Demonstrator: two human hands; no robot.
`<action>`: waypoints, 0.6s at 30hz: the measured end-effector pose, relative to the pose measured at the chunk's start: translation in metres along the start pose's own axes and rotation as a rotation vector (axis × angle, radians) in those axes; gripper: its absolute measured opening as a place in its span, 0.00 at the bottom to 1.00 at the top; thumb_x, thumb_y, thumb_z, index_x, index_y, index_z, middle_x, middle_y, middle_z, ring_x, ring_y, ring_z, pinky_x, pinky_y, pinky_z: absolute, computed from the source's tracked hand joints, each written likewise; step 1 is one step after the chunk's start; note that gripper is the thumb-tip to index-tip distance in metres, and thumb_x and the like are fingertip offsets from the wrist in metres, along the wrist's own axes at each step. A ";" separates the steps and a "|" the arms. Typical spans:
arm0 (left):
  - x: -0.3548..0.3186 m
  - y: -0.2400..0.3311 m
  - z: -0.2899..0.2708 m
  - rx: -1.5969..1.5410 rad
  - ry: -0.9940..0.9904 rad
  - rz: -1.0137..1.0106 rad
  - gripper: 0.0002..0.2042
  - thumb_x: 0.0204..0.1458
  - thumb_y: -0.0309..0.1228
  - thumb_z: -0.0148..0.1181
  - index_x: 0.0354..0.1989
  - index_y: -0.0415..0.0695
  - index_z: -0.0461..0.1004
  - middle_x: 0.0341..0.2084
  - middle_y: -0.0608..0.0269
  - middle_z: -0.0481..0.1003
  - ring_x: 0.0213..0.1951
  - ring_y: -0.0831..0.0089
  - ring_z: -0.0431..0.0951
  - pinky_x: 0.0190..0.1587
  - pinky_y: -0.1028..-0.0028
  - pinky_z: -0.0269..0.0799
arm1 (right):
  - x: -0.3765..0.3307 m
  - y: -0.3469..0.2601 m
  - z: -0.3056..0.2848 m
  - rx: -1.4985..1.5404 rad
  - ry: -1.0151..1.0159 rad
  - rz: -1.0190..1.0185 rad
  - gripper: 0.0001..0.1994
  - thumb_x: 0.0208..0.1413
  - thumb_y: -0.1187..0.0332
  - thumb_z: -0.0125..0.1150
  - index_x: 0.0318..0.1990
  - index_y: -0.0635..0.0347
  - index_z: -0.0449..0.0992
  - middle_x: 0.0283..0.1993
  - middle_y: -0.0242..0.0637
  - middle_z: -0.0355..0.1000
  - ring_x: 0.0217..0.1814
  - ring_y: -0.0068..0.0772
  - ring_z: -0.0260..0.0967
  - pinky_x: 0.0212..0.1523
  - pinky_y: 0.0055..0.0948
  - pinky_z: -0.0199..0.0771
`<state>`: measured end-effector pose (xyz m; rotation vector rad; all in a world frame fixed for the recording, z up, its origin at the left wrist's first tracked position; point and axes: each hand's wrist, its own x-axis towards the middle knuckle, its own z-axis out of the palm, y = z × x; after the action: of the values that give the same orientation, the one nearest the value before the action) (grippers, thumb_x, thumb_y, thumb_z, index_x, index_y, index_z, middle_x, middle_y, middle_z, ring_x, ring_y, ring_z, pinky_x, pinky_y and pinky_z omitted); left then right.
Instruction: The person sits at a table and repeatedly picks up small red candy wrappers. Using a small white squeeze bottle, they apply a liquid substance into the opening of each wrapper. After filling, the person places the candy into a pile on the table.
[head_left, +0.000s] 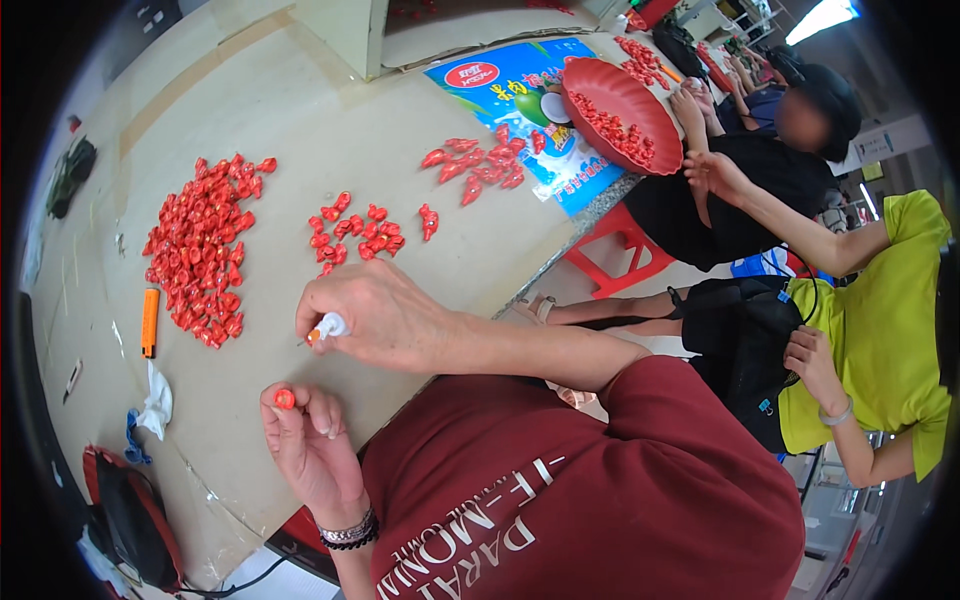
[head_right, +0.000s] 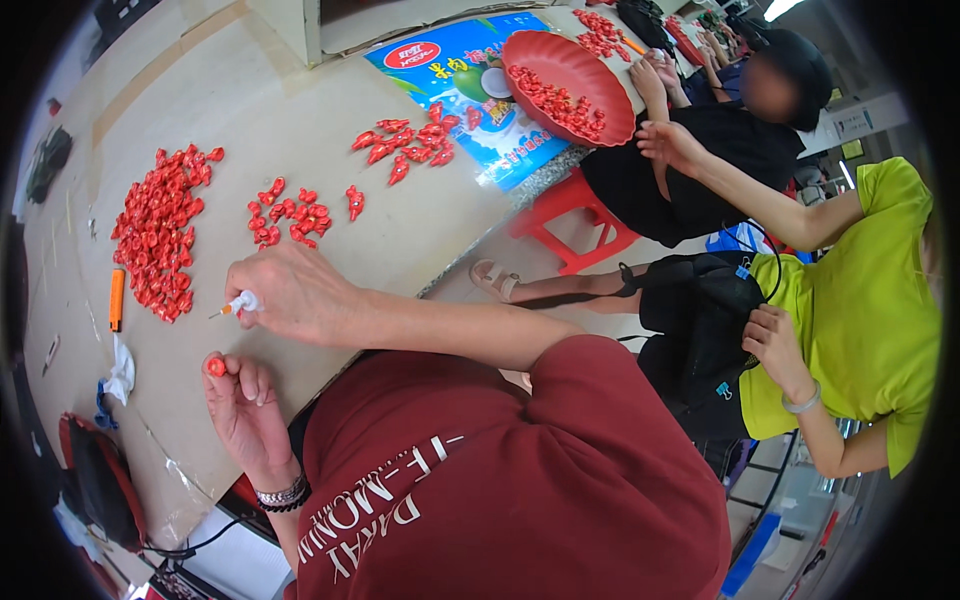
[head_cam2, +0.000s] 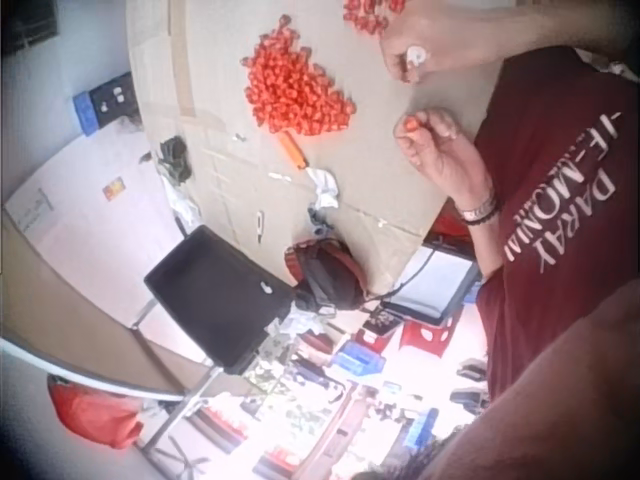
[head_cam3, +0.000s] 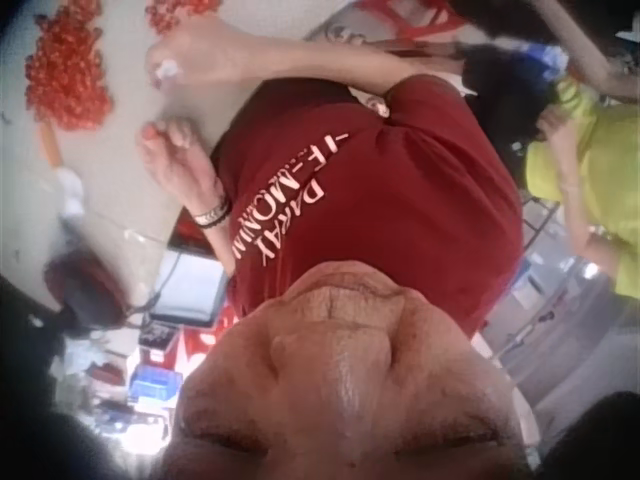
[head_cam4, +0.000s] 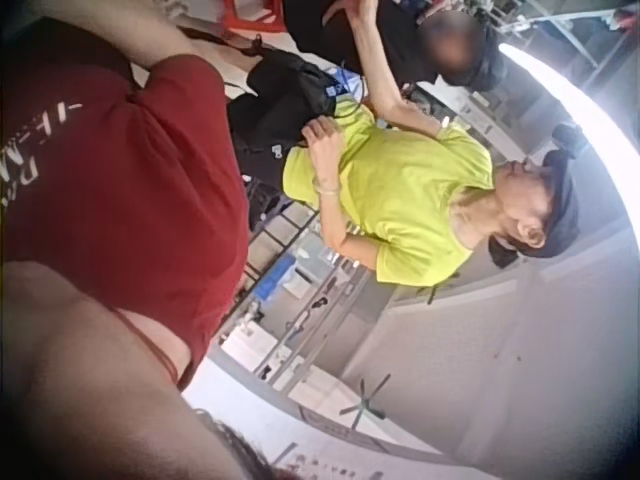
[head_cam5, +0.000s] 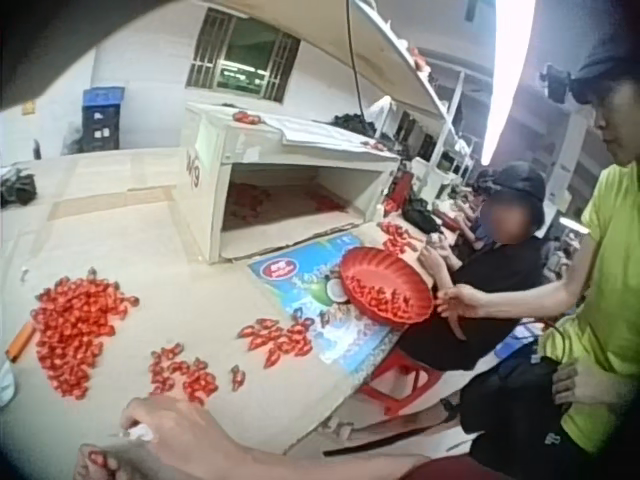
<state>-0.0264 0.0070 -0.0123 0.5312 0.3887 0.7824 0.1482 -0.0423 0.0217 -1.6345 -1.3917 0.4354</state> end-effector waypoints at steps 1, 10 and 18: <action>-0.001 0.000 0.000 0.005 0.004 -0.001 0.08 0.60 0.32 0.54 0.41 0.40 0.68 0.29 0.64 0.69 0.23 0.78 0.63 0.27 0.78 0.59 | -0.002 0.001 0.002 0.006 0.020 -0.011 0.07 0.44 0.72 0.67 0.30 0.60 0.74 0.30 0.34 0.73 0.33 0.37 0.72 0.32 0.35 0.69; 0.000 -0.002 0.010 0.012 0.005 -0.025 0.07 0.60 0.31 0.54 0.39 0.40 0.67 0.28 0.65 0.67 0.22 0.78 0.59 0.26 0.78 0.57 | -0.010 -0.004 0.001 0.202 0.104 0.048 0.07 0.44 0.76 0.67 0.28 0.61 0.72 0.29 0.34 0.73 0.30 0.33 0.72 0.31 0.31 0.69; 0.001 -0.007 0.013 0.033 -0.018 -0.022 0.07 0.60 0.31 0.54 0.39 0.40 0.67 0.27 0.65 0.67 0.22 0.78 0.61 0.26 0.78 0.59 | -0.016 0.004 -0.004 0.319 0.058 0.064 0.08 0.41 0.77 0.66 0.30 0.62 0.73 0.30 0.35 0.76 0.28 0.30 0.74 0.31 0.29 0.72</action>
<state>-0.0150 -0.0001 -0.0055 0.5634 0.3910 0.7504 0.1484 -0.0578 0.0161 -1.4209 -1.1629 0.6092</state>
